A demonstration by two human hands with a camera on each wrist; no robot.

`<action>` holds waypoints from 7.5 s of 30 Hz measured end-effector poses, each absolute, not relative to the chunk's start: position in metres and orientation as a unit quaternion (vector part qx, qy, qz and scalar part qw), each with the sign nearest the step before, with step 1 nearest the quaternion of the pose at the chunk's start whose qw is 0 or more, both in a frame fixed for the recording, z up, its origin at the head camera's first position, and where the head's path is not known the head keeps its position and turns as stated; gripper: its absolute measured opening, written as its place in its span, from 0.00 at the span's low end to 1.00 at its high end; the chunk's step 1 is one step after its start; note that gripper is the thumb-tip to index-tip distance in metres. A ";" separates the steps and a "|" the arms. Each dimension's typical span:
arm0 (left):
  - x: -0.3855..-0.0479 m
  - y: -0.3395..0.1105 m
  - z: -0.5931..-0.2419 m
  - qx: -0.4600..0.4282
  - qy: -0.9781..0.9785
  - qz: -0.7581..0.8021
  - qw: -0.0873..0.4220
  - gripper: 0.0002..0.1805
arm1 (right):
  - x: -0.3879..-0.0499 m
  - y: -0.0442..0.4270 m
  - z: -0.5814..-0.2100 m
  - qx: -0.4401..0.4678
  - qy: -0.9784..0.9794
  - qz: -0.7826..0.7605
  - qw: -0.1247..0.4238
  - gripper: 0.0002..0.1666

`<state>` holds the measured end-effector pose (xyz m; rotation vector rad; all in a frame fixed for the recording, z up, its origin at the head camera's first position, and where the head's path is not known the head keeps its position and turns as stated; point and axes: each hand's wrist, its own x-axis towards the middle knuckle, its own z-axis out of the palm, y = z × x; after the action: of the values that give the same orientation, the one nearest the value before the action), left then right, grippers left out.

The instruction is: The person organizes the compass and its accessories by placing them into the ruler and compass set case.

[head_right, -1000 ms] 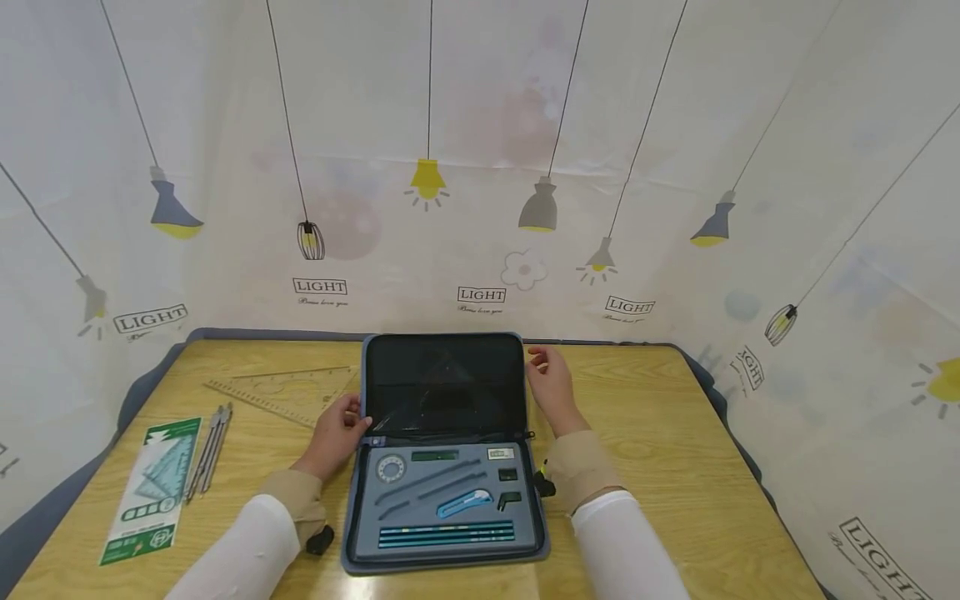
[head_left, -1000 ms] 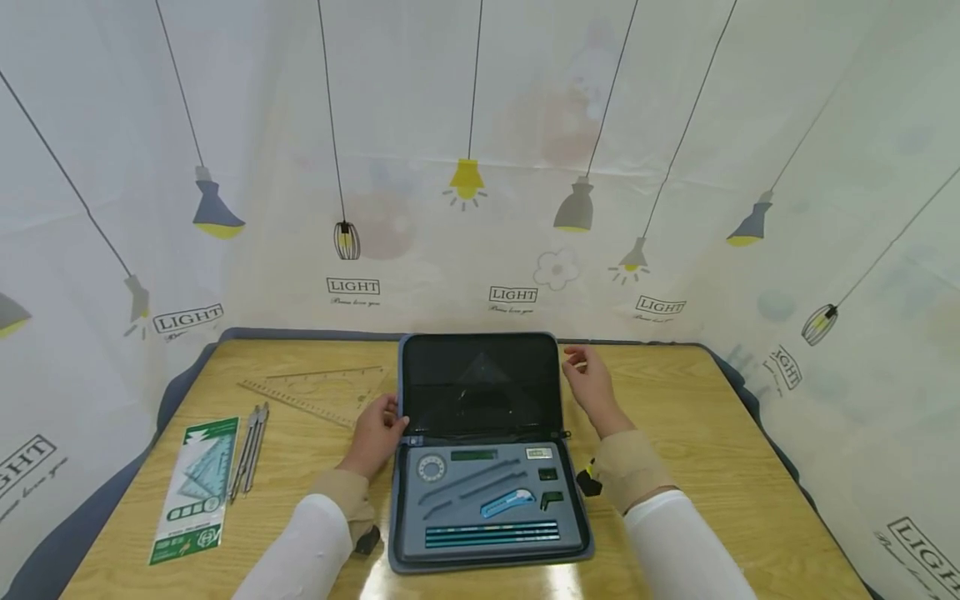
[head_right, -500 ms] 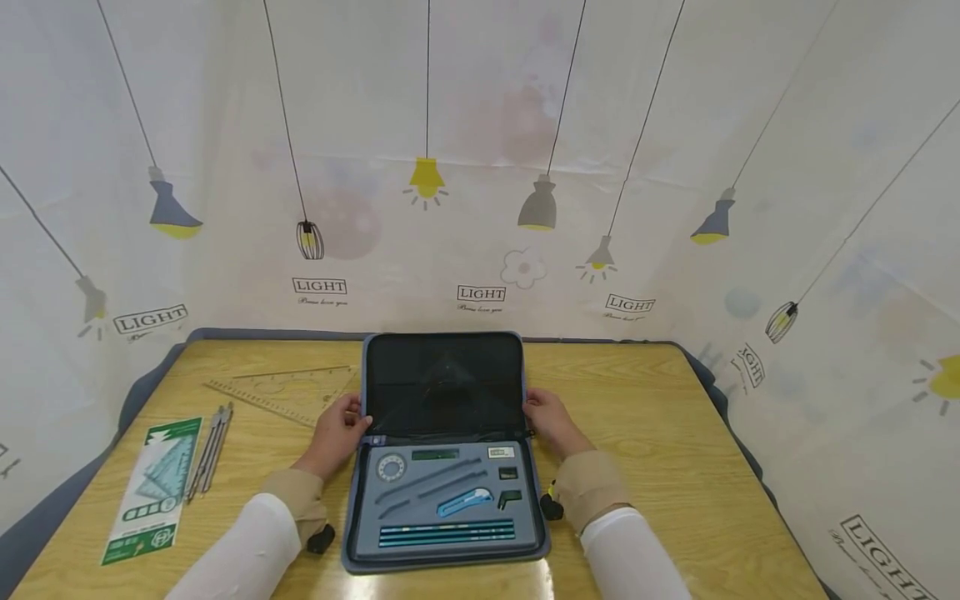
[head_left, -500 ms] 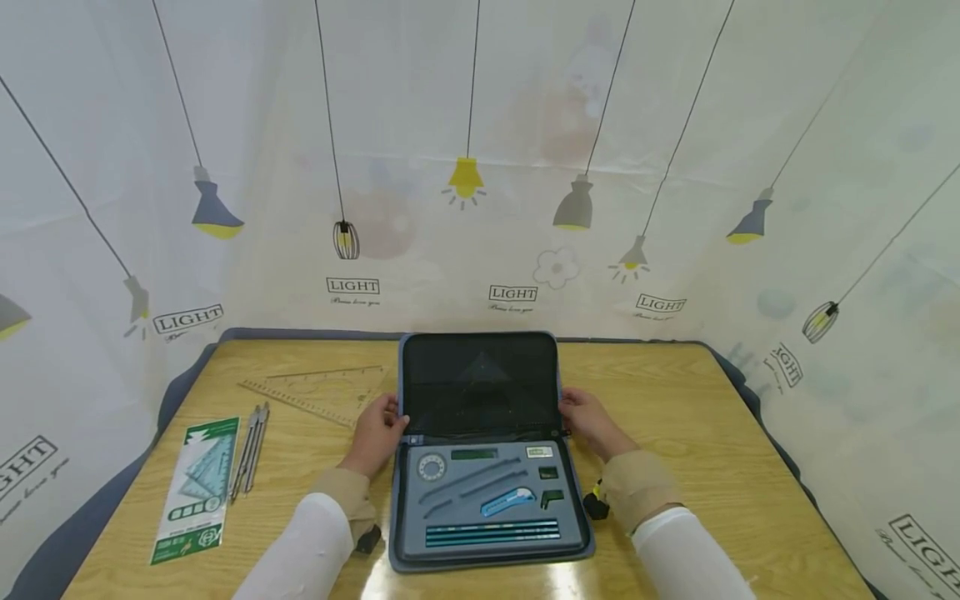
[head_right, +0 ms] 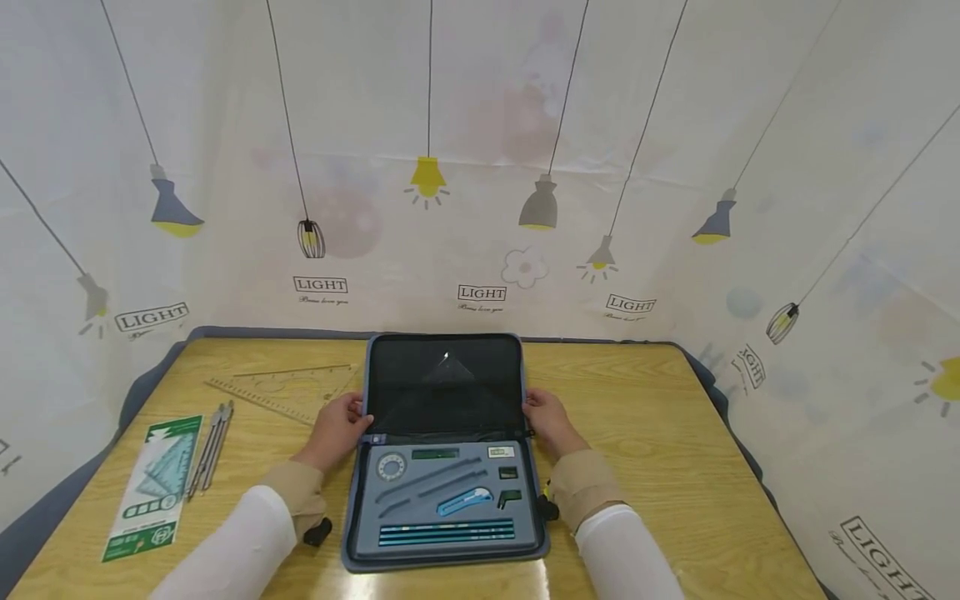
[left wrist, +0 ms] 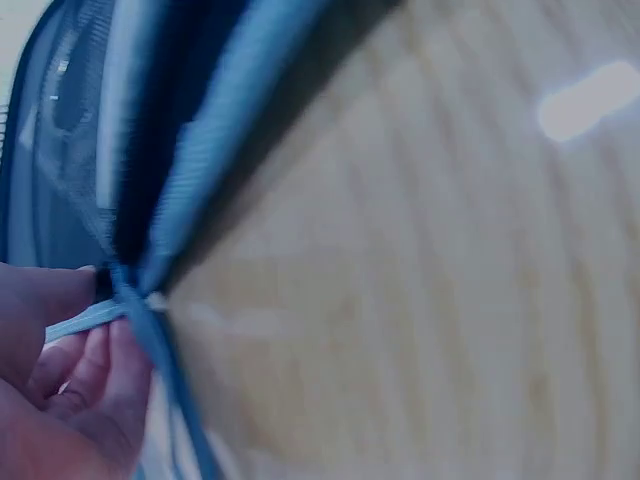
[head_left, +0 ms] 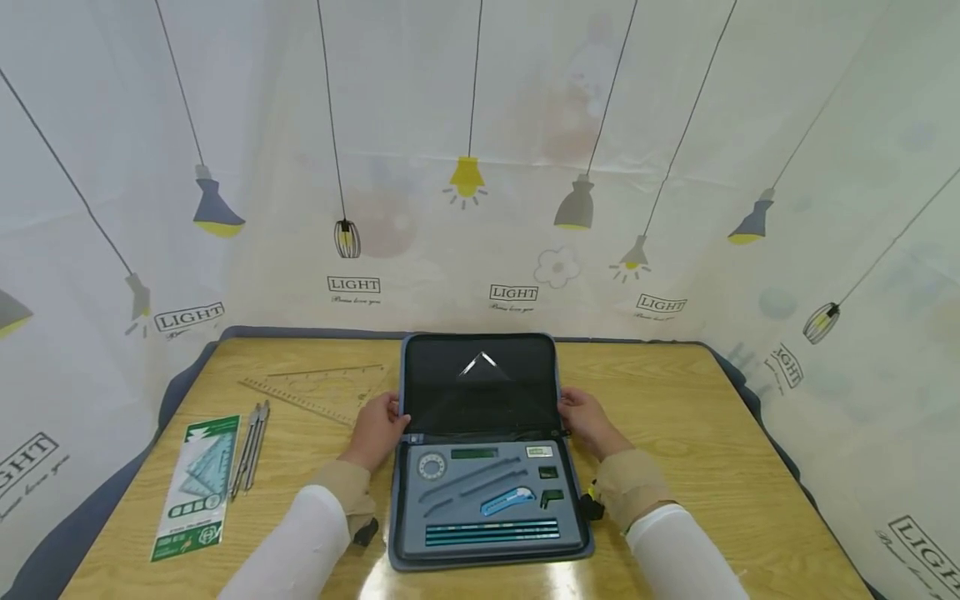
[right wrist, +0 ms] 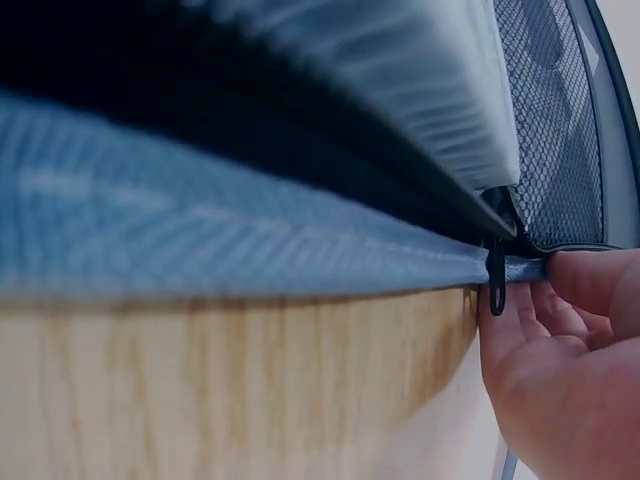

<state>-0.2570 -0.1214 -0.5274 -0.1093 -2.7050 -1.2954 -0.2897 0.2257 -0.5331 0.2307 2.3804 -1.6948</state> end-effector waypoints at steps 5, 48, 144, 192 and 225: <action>-0.246 -0.139 -0.507 -0.036 -0.913 -0.406 0.029 0.20 | -0.291 0.225 -0.536 0.088 0.806 -0.577 0.100 0.22; -0.204 -0.267 -0.494 0.121 -0.977 -0.172 -0.040 0.08 | -0.293 0.224 -0.535 0.122 0.806 -0.567 0.118 0.25; -0.179 -0.026 -0.487 -0.199 -0.951 -0.215 -0.094 0.01 | -0.291 0.224 -0.535 0.110 0.815 -0.558 0.108 0.24; -0.182 -0.049 -0.489 -0.230 -0.947 -0.223 0.002 0.03 | -0.289 0.225 -0.536 0.078 0.817 -0.564 0.096 0.25; -0.184 -0.280 -0.481 0.120 -0.974 -0.191 -0.035 0.17 | -0.286 0.224 -0.533 0.098 0.823 -0.551 0.100 0.24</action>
<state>-0.1841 -0.2802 -0.4813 0.3850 -3.1284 -0.6152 -0.2856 0.2237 -0.5334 0.2888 2.4333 -1.6287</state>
